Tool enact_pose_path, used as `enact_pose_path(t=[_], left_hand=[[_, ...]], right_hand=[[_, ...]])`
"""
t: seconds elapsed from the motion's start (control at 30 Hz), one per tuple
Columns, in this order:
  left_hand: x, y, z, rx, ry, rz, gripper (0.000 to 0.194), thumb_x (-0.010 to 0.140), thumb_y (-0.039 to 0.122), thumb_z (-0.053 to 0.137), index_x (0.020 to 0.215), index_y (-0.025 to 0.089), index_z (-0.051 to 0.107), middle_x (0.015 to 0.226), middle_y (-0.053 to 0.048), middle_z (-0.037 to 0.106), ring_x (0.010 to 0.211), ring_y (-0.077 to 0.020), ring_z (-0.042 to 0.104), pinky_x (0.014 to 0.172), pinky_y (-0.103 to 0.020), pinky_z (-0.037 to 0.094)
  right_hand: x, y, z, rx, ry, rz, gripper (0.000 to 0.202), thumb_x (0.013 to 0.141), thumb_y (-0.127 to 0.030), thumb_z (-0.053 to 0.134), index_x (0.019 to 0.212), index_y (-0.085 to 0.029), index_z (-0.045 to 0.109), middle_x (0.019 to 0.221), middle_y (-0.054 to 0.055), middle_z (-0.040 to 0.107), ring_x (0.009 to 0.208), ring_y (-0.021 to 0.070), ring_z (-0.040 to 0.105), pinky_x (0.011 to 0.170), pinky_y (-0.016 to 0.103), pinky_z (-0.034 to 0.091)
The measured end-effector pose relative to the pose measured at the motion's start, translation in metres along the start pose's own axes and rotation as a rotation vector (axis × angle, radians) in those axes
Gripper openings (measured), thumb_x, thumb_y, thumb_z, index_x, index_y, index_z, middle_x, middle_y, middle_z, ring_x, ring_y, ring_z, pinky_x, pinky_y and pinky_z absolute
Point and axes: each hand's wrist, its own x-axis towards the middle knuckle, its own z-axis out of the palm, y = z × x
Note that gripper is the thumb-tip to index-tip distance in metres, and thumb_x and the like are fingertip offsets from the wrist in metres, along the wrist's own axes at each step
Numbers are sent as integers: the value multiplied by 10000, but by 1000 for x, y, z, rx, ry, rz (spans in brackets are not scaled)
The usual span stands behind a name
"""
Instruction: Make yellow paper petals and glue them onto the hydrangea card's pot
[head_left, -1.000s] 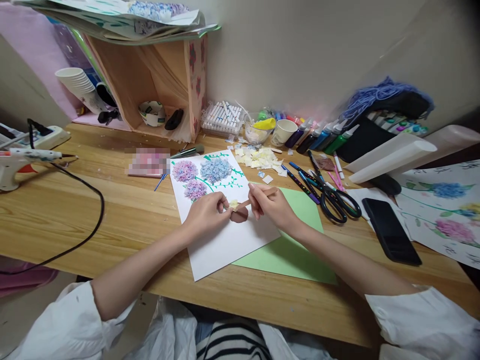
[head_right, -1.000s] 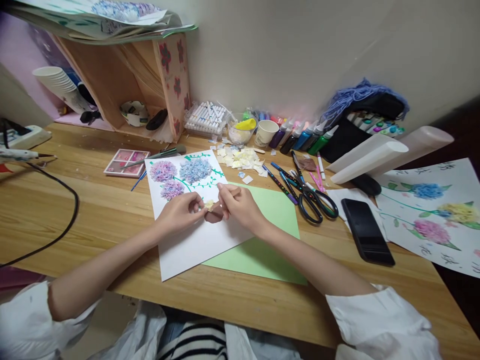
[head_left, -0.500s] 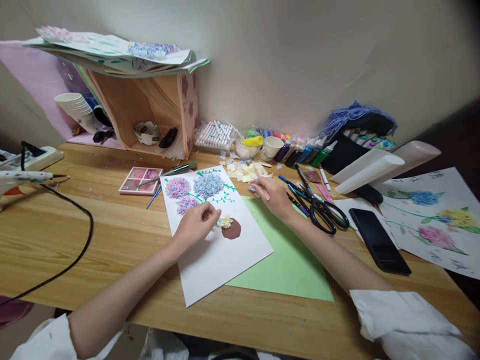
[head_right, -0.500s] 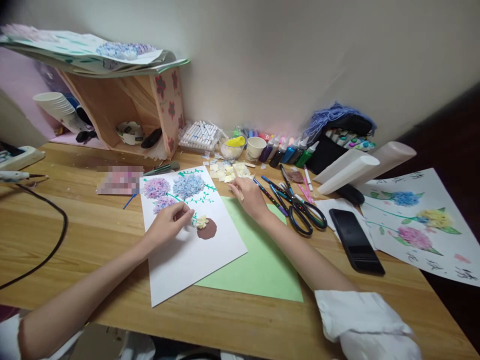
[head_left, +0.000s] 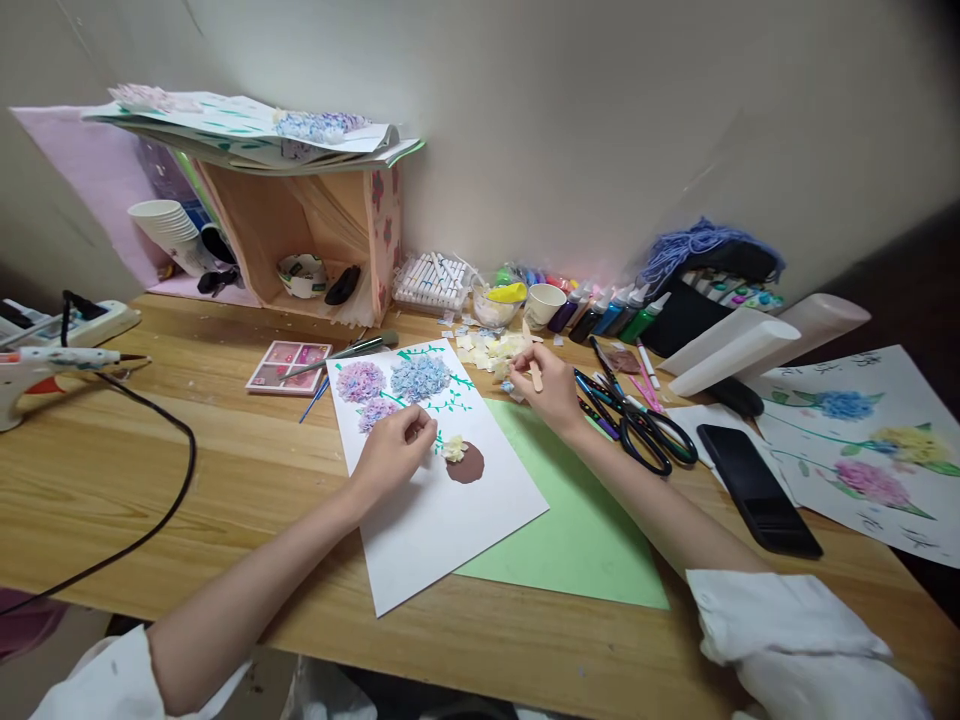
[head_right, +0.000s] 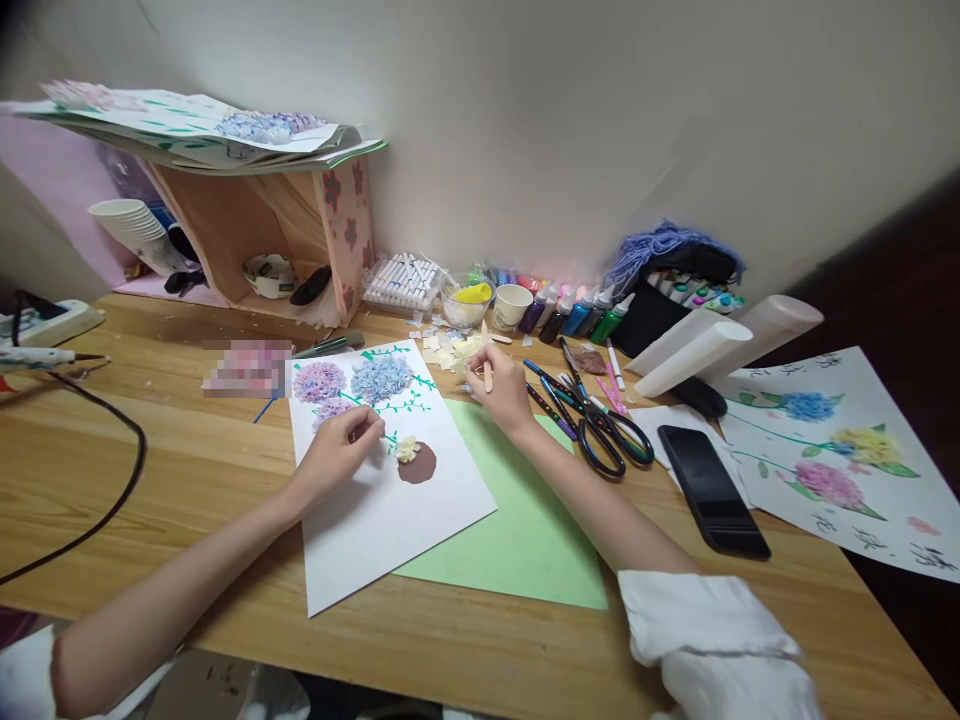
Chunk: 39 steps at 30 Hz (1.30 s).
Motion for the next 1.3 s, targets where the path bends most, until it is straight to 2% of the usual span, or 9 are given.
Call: enact_pose_path(t=[0.17,0.27,0.4,0.53,0.7,0.77,0.9,1.1,1.3], left_hand=[[-3,7,1,-51,-7,68,218,860,355,447,864,189,588,835,-19,621,714,-135,527,614,-244,377],[-6,9,4,-85,-56,131,236,854,382,478,925,189,595,897,-34,632,754,-138,543,628,-240,398],[-8,10,6,-120,-128,181,234,858,377,482,829,173,593,837,-24,642,728,-125,549,613,-229,395],[-5,9,2,-91,-158,132,227,837,345,507,762,171,632,776,-17,667,695,-125,560,618,-234,398],[-2,2,-5,-33,-360,10,190,706,362,647,692,185,714,656,-20,693,586,-136,567,549,-238,381],[-3,-1,-5,10,-393,-31,188,681,369,657,694,196,729,645,-19,695,572,-142,571,520,-234,364],[-4,-2,-3,108,-342,-40,188,686,369,622,683,219,735,673,-17,702,601,-151,575,505,-228,340],[-3,-2,-1,148,-309,-37,209,699,364,590,691,207,727,662,-23,690,613,-157,574,523,-236,354],[-2,-6,2,147,-277,-25,206,720,367,593,719,207,723,685,-20,688,637,-156,578,537,-235,362]], right_hand=[[-33,-39,-4,485,-219,253,227,738,-308,652,738,-190,458,775,17,615,712,155,617,695,302,480],[-50,-53,-2,529,-297,268,236,739,-327,661,742,-190,468,783,20,623,708,148,608,688,298,483],[-62,-63,2,469,-358,229,201,766,-318,640,754,-193,484,795,22,625,724,147,592,696,290,473],[-69,-64,5,440,-260,210,198,821,-377,573,775,-197,505,779,18,603,701,141,572,677,282,459],[-79,-54,6,654,-75,203,416,910,-499,290,856,-203,577,676,25,570,615,158,538,583,304,437],[-84,-51,5,642,-108,147,503,902,-525,268,735,-198,613,598,33,550,585,167,520,571,316,418],[-91,-47,4,528,-223,8,610,907,-542,230,501,-210,540,476,32,497,482,152,450,542,320,385],[-91,-45,10,375,-304,-125,567,932,-506,209,561,-215,523,526,31,539,510,145,481,575,309,406],[-89,-47,12,362,-281,-36,559,933,-510,227,574,-214,537,565,36,565,549,152,507,607,310,412]])
